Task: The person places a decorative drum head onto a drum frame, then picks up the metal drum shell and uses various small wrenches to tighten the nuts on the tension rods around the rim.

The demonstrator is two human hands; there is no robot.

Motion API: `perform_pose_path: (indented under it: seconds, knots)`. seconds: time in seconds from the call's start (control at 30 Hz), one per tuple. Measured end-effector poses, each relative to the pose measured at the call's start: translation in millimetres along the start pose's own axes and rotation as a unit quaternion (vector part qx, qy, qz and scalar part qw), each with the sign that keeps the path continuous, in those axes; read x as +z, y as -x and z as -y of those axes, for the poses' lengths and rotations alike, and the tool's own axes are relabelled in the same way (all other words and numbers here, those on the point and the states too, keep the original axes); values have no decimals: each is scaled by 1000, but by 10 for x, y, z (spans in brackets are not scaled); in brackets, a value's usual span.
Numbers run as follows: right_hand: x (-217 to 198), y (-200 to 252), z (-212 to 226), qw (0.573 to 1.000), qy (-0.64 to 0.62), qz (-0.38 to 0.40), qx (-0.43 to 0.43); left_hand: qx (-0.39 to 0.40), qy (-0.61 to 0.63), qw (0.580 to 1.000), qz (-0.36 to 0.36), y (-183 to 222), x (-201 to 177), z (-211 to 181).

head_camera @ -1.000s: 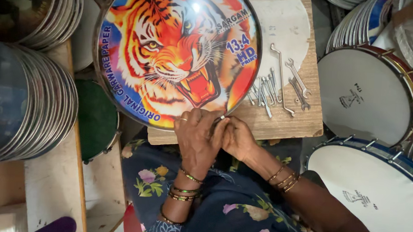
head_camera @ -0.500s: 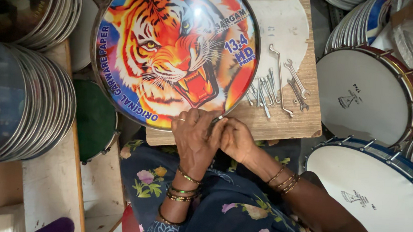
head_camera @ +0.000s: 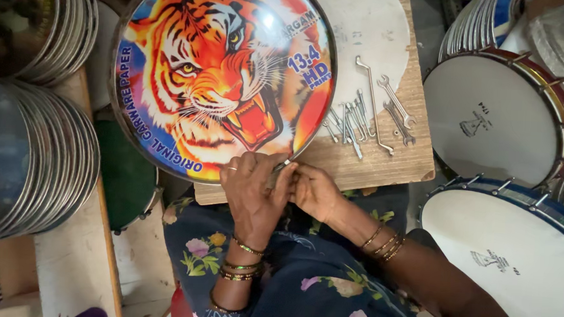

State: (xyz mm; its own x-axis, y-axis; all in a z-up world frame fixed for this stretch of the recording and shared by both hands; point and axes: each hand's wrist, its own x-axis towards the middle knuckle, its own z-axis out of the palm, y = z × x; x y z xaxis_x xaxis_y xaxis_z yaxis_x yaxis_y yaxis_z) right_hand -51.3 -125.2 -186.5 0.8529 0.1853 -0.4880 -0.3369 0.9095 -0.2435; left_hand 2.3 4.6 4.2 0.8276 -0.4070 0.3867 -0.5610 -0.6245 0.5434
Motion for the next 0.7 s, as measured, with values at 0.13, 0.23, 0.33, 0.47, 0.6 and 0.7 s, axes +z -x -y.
perform_pose_path:
  seconds: [0.13,0.23,0.33,0.47,0.6,0.7]
  knots:
    - [2,-48,-34,1000,9,-6,-25,-2,-1,1000,1,-9,2,2]
    - [-44,-56,-54,999,20,-25,-44,-2,-1,1000,-2,-13,15,5]
    - [-32,-26,-48,999,12,-4,-29,-3,8,1000,-5,-14,16,4]
    - [24,3,-22,1000,-13,-19,21,-13,7,1000,-6,1,12,8]
    - [72,3,-30,1000,12,1,-7,-18,14,1000,-16,2,3,18]
    - [49,0,-53,999,22,2,-23,-12,12,1000,-16,-7,25,18]
